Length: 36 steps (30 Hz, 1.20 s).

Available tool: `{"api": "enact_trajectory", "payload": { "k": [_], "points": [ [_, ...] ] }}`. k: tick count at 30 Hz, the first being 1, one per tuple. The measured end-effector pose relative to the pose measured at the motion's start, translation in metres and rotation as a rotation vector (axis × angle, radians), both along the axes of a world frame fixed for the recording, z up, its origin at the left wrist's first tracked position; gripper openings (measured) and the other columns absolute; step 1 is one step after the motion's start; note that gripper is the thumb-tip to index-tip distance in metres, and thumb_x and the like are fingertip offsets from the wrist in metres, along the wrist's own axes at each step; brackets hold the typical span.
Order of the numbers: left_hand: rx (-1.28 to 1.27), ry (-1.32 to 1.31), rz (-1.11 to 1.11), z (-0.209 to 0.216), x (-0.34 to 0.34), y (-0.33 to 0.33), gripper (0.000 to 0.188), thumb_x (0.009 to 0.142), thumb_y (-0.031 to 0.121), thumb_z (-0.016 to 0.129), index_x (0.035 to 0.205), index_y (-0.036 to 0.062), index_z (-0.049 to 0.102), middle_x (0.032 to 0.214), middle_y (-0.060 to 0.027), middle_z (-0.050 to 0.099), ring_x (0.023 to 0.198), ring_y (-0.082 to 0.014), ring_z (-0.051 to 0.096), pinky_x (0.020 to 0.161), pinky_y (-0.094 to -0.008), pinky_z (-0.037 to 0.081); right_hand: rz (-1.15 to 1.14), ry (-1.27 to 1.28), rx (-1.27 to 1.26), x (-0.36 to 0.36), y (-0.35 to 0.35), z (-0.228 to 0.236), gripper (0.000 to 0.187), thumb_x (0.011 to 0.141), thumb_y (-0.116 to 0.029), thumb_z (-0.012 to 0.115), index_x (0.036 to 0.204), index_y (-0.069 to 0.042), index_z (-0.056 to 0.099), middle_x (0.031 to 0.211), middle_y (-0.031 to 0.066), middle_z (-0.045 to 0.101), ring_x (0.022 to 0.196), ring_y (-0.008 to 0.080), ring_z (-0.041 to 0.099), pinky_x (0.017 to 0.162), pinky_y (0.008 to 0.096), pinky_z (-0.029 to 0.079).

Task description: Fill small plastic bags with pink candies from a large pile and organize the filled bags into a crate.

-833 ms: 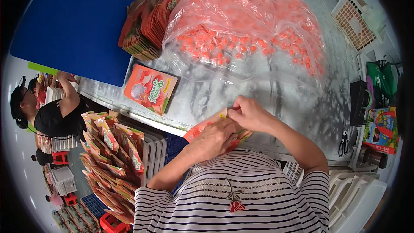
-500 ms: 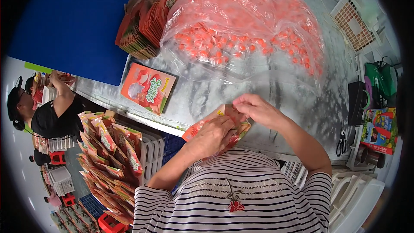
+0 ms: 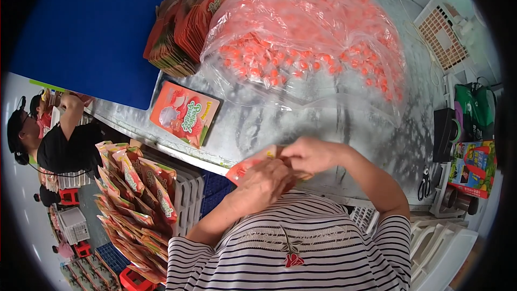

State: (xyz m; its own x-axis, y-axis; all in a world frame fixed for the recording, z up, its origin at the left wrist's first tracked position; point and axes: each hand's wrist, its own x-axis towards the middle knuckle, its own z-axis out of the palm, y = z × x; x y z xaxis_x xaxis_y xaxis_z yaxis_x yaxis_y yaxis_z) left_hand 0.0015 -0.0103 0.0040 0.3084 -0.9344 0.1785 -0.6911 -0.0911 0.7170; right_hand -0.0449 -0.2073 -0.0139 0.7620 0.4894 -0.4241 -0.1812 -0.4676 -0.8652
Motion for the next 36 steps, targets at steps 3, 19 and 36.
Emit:
{"api": "enact_trajectory", "payload": {
  "k": [3, 19, 36],
  "points": [
    [0.055, -0.077, 0.146, 0.003, 0.013, 0.011, 0.013, 0.076, 0.005, 0.068, 0.086, 0.0010, 0.060, 0.082, -0.0171, 0.061, 0.074, -0.0349, 0.061, 0.068, -0.0409, 0.050, -0.618, -0.112, 0.496, 0.027, -0.017, 0.001, 0.022, 0.096, -0.016, 0.051, 0.100, 0.000, 0.065, 0.092, 0.0045, 0.068, 0.082, 0.0156, 0.065, 0.071, 0.0307, 0.053],
    [0.042, 0.033, 0.228, -0.009, 0.020, 0.026, 0.012, 0.077, 0.005, 0.067, 0.084, 0.0022, 0.058, 0.080, -0.0139, 0.061, 0.071, -0.0333, 0.062, 0.063, -0.0392, 0.050, -0.578, -0.742, -0.781, 0.120, -0.018, -0.106, 0.036, 0.083, -0.019, 0.063, 0.117, -0.009, 0.058, 0.117, 0.0146, 0.046, 0.110, 0.0343, 0.045, 0.095, 0.0453, 0.039],
    [0.128, 0.011, 0.151, -0.011, 0.017, 0.012, 0.009, 0.080, 0.005, 0.062, 0.087, -0.0003, 0.058, 0.084, -0.0139, 0.060, 0.075, -0.0323, 0.060, 0.068, -0.0386, 0.048, -0.880, -0.831, -0.500, 0.054, -0.073, -0.086, 0.038, 0.080, -0.015, 0.066, 0.115, -0.002, 0.055, 0.128, 0.0187, 0.047, 0.120, 0.0348, 0.043, 0.099, 0.0398, 0.039]
  ]
}}
